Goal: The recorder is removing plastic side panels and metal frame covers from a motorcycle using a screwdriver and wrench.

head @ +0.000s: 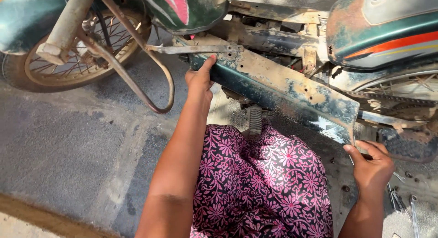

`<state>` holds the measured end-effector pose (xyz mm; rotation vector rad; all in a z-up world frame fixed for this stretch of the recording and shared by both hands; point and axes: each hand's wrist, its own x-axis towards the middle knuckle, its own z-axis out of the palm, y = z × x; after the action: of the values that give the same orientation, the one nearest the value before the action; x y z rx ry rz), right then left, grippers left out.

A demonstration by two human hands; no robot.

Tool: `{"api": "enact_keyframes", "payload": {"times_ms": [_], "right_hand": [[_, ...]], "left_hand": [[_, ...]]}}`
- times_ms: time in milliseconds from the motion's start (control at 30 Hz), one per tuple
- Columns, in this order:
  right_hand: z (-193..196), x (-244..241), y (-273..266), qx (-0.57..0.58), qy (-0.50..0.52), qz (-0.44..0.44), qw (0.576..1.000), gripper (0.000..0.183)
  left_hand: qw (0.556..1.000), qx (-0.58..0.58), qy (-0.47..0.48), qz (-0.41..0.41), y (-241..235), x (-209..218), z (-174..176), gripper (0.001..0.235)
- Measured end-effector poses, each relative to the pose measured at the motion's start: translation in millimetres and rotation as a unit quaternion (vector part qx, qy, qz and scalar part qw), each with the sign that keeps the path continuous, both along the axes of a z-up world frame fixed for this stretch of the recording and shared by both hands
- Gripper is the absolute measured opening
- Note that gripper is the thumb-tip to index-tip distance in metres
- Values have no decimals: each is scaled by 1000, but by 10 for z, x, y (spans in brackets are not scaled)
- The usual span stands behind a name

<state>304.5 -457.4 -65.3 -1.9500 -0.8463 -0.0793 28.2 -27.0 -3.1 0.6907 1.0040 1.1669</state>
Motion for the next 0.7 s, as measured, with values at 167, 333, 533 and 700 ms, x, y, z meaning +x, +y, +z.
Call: {"api": "enact_keyframes", "payload": {"times_ms": [167,333,533,700], "right_hand": [[-26,37,-30,69,20,1,997,30],[30,64,-203,77,9,-9,997,30],[172,46,-192,85,2,16,996,27],[145,83,-178,123,46,32,991,26]], "left_hand": [[1000,-21,1,3,-47,8,29,48],[1000,-23,12,1,-76,18,85,51],[999,-39,19,17,-136,38,206,55],[999,-41,13,21,-84,10,167,56]]}}
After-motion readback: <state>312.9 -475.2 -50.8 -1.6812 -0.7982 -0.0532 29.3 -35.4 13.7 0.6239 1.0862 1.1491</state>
